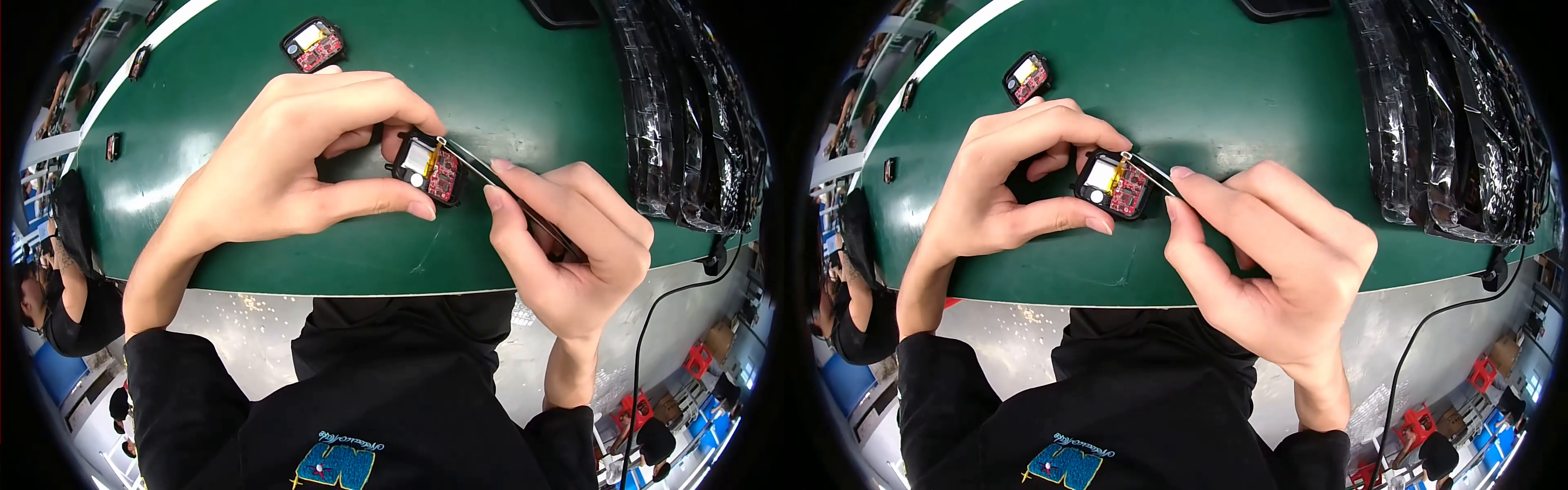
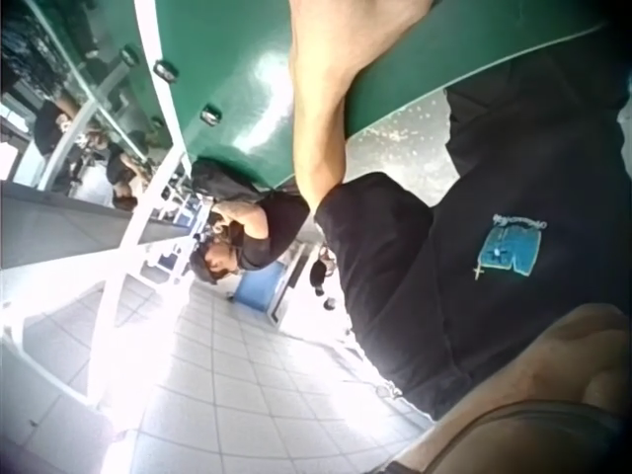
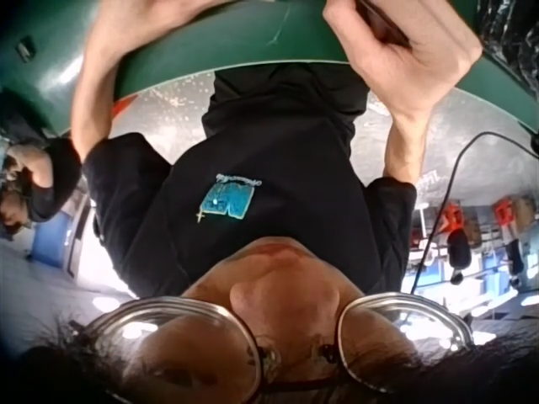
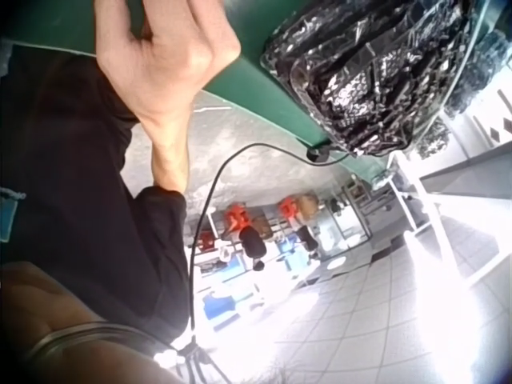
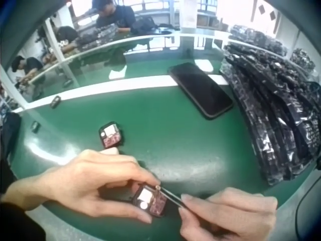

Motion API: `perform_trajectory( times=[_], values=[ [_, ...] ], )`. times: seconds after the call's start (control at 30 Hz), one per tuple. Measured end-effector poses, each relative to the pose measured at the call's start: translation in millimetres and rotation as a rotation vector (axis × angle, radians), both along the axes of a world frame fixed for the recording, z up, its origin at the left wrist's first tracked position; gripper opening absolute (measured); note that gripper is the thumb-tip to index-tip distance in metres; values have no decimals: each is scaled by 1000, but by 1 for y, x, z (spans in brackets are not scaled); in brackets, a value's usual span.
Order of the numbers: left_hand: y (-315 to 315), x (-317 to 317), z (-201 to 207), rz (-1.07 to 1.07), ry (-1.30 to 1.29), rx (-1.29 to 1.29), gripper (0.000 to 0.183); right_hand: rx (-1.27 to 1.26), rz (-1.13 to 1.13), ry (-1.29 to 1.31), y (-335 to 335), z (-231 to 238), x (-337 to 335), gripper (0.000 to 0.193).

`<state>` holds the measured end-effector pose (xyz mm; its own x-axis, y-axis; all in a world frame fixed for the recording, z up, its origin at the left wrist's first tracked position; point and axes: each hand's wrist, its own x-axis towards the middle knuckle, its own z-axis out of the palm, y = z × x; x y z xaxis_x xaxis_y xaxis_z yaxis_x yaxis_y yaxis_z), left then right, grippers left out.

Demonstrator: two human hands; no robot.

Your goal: Using a thin tool to manipulate internal components of a smartwatch or fitness tracker on an assembly line.

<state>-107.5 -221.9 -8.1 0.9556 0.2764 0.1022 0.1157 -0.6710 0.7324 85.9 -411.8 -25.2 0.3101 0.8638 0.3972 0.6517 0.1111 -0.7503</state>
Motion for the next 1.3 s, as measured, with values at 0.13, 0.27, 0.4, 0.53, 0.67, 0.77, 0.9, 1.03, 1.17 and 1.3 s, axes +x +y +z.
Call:
perform_trajectory(
  times=[0.13, 0.27, 0.4, 0.53, 0.67, 0.77, 0.9, 1.03, 1.17, 1.3],
  values=[
    [0, 0, 0, -5, 5, 51, 57, 73, 1, -110, 1, -6, -1, 26],
    [1, 0, -1, -7, -10, 53, 56, 74, 0, -119, 2, -6, -4, 26],
    [7, 0, -2, -57, -25, 35, 58, 66, 34, -106, 3, -4, -2, 24],
    [17, -1, -4, -112, -25, -78, 61, -48, 87, 63, 2, 6, 5, 20],
    [20, -2, -4, -142, -9, -71, 63, -79, 100, 112, 1, 6, 6, 20],
    [20, -1, -5, -144, -7, -83, 64, -87, 95, 113, 1, 6, 6, 21],
    [20, 0, -4, -169, -1, -57, 64, -104, 109, 117, 1, 7, 7, 21],
    [21, 0, -5, -193, -12, -28, 64, -101, 122, 106, 1, 5, 8, 20],
    [21, 0, -4, -198, 7, -16, 64, -112, 119, 94, 1, 6, 7, 21],
    [19, 2, -2, -201, -18, 3, 63, -112, 131, 87, 2, 6, 8, 21]
  ],
)
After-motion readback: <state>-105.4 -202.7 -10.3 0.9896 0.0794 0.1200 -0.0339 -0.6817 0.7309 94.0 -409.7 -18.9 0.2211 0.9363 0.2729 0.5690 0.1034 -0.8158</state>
